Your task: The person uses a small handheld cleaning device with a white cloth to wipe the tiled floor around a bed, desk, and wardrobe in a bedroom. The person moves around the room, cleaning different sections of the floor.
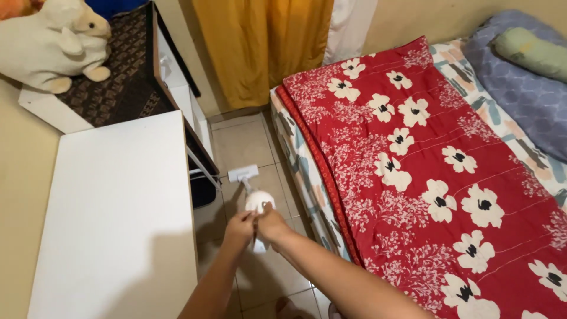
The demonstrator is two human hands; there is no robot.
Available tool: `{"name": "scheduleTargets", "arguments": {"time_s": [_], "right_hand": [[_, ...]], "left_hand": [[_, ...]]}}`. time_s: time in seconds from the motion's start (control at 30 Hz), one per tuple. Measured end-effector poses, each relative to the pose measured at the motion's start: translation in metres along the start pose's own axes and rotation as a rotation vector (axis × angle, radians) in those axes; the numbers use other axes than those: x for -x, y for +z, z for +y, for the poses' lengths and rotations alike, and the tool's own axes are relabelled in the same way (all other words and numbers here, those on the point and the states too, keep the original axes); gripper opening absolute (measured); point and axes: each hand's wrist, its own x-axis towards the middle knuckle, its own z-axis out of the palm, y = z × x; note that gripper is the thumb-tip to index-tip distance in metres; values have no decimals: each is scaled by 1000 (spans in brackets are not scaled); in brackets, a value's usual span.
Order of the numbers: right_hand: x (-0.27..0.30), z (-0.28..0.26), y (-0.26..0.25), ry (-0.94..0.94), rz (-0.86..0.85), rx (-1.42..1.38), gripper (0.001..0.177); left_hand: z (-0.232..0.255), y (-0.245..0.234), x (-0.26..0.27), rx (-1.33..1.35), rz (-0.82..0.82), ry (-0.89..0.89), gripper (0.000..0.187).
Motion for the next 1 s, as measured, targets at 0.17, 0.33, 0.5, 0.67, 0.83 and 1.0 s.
{"name": "scheduleTargets", "arguments": {"time_s": [0.17, 0.33, 0.5, 0.67, 0.83, 1.0], "right_hand": [[1, -4, 11, 213, -28, -9, 45], [68, -46, 3, 22, -265, 116, 31], [112, -89, -7, -288, -190, 661, 39], [108, -89, -7, -297, -153, 868, 46], [89, -84, -13, -347, -84, 918, 46], [95, -101, -26, -277, -64, 878, 47]], "left_hand": [[57, -9, 54, -473, 141, 219, 46], [126, -59, 114, -323, -63, -40, 43], [166, -92, 146, -565, -258, -97, 42], [169, -91, 136, -1075, -465, 4, 50], [141, -72, 106, -1159, -473, 71, 50], [170, -66, 116, -1072, -429, 94, 42]]}}
